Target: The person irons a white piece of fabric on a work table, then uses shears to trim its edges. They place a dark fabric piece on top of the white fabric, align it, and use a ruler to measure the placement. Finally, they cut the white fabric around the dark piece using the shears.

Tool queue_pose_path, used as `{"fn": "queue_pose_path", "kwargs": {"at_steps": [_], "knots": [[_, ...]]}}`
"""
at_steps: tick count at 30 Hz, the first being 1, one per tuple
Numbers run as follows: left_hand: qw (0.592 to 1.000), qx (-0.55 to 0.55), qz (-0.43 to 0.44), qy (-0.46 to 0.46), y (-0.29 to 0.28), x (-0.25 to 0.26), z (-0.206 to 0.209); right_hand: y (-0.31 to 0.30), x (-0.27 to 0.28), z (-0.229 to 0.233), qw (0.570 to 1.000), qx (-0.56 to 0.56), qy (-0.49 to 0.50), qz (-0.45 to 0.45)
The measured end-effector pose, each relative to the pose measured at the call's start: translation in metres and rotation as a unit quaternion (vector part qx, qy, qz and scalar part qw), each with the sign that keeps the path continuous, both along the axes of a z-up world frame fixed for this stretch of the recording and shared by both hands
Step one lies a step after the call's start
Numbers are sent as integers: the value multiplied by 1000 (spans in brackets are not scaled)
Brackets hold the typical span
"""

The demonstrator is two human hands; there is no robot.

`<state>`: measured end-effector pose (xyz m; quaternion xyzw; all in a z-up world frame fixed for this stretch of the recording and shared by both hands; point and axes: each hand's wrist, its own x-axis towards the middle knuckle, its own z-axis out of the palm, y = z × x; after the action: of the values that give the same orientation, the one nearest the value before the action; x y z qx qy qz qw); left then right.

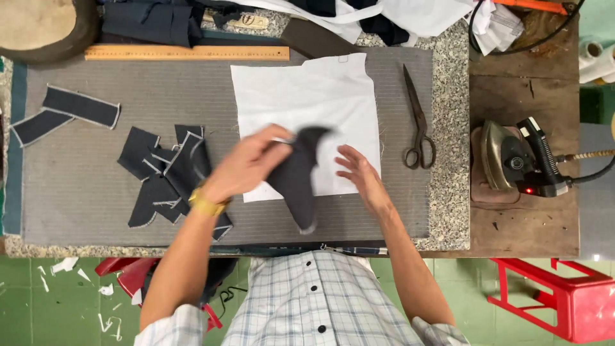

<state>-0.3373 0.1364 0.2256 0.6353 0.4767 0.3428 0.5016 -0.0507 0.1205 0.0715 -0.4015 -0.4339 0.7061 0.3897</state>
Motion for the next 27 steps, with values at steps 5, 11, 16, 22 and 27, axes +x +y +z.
{"fn": "queue_pose_path", "kwargs": {"at_steps": [5,11,16,22,27], "knots": [[990,-123,-64,-42,12,58,-61,8,11,-42,989,-85,108,46],[973,-217,-76,3,10,57,-97,21,14,-8,979,-165,25,-121],[933,-307,-144,124,-13,26,-137,39,32,-20,966,-154,11,-209],[946,-295,-43,125,-21,-27,-161,47,43,-16,963,-136,-28,-229],[960,-78,127,237,-7,-61,-203,71,55,-37,970,-16,-93,-224]]}}
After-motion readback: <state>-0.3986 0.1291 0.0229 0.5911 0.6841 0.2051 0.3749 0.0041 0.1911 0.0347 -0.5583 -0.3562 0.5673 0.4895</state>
